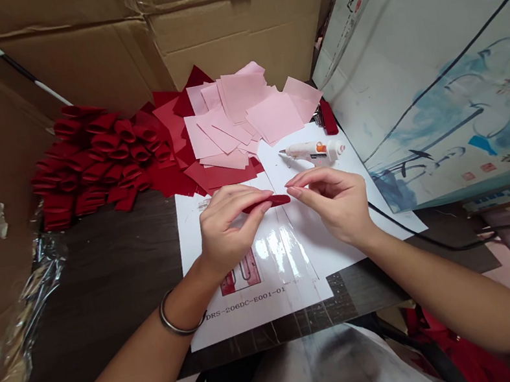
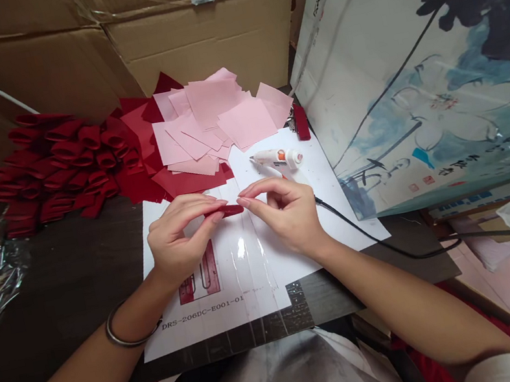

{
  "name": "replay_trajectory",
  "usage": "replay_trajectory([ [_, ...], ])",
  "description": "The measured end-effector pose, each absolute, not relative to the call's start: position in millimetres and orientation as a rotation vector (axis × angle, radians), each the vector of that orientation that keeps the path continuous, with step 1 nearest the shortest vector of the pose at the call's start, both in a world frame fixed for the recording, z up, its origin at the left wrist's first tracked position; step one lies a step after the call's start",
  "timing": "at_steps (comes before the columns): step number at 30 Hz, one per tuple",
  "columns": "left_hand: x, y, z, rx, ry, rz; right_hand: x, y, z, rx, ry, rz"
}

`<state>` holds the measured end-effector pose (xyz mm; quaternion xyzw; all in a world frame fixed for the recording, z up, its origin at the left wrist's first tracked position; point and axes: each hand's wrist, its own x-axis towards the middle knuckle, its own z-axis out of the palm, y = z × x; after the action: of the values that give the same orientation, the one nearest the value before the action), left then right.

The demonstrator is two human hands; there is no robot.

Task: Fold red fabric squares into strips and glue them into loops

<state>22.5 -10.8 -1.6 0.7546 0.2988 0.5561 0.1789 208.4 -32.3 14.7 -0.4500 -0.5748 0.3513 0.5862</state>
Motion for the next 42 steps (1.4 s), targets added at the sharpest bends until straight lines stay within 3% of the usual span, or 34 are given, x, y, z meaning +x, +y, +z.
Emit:
replay_trajectory([
  [5,22,-10,-1,2.129,0.915,1.617,214,-33,18,-0.931,-1.318,1.003],
  [12,22,-8,-1,2.166,0.960,1.700,229,-28,25,-0.787,-1.362,1.955],
  [16,22,-8,-2,2.193,0.956,1.709,233,-25,26,-0.864,-1.586,2.224],
  [24,20,-8,-1,2.261,0.775,1.667,223,-24,23,-0.936,-1.252,1.949],
  [30,20,-9,-1,2.292,0.713,1.613,216,-24,19,-0.910,-1.021,2.118],
  [37,22,-15,3,2.057,1.077,1.461,212,-26,20,-0.979,-0.979,1.934],
  [42,25,-16,5,1.931,1.044,1.230,210,-27,21,-1.083,-1.018,1.754],
])
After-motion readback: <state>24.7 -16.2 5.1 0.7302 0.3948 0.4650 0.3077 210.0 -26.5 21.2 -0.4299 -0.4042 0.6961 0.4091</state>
